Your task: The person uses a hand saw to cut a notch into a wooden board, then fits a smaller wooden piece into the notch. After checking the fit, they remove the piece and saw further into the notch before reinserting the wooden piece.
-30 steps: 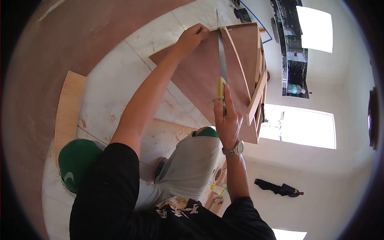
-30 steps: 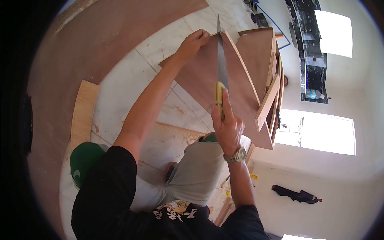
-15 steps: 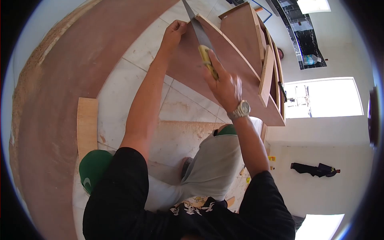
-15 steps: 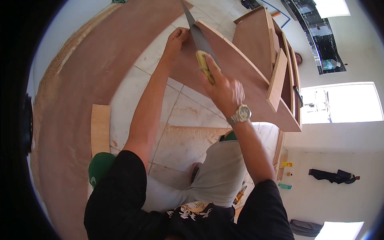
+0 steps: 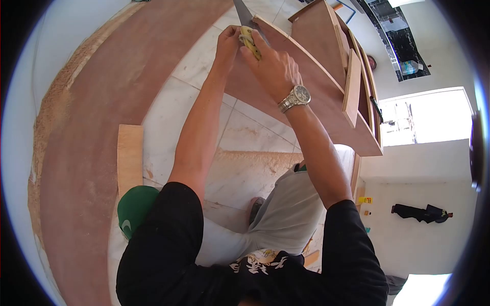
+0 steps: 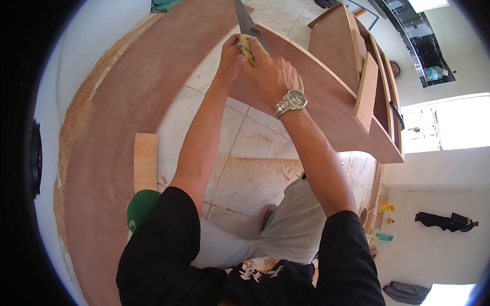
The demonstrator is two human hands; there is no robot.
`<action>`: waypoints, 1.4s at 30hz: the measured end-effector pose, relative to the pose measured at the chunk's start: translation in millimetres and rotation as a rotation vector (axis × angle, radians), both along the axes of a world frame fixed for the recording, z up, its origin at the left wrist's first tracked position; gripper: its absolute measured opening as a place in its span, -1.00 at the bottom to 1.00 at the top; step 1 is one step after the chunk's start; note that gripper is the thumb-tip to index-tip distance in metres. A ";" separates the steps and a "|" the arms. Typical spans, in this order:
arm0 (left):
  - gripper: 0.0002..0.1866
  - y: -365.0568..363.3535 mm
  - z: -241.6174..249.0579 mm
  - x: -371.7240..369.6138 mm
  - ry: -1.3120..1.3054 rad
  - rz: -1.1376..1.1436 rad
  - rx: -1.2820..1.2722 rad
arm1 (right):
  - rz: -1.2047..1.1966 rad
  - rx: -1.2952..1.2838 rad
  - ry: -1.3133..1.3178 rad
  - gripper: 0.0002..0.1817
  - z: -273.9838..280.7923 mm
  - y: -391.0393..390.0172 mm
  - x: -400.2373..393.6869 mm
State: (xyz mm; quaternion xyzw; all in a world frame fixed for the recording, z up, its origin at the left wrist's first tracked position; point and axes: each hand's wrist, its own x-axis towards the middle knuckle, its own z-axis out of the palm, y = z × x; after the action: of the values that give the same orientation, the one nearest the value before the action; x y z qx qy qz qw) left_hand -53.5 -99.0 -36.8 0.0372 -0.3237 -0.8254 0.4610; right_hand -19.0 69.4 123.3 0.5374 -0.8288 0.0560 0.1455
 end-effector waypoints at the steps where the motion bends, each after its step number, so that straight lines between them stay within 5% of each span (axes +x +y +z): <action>1: -0.80 -4.0 -0.2 -3.0 -0.011 0.027 -0.038 | -0.011 0.001 -0.016 -0.45 3.1 1.6 2.6; 6: -0.81 3.2 3.0 0.1 -0.035 0.067 -0.057 | -0.010 -0.106 -0.111 -0.43 -5.7 128.7 34.2; 15: -0.84 3.0 12.2 -1.2 0.024 -0.004 0.052 | 0.065 -0.038 0.006 -0.45 -0.8 -6.8 -14.6; 23: -0.86 -2.4 1.0 -3.4 0.011 0.071 -0.058 | 0.024 -0.107 -0.094 -0.37 -13.3 112.2 45.7; 28: -0.84 -5.5 -0.7 0.6 0.030 -0.077 0.003 | -0.141 0.051 -0.092 -0.36 1.5 -18.8 17.8; 34: -0.84 6.2 -1.1 0.4 0.167 -0.092 -0.023 | 0.117 -0.002 -0.136 -0.31 -12.4 -7.9 -6.2; 42: -0.86 86.1 4.0 17.2 0.052 -0.134 0.075 | 0.152 0.038 -0.088 -0.31 -3.4 79.5 -13.0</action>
State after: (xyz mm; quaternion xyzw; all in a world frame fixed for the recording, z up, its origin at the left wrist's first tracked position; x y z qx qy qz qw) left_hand -36.3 -12.9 -32.7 0.0112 -0.2822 -0.8667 0.4112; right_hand -32.0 148.9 119.9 0.5986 -0.7920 0.0748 0.0943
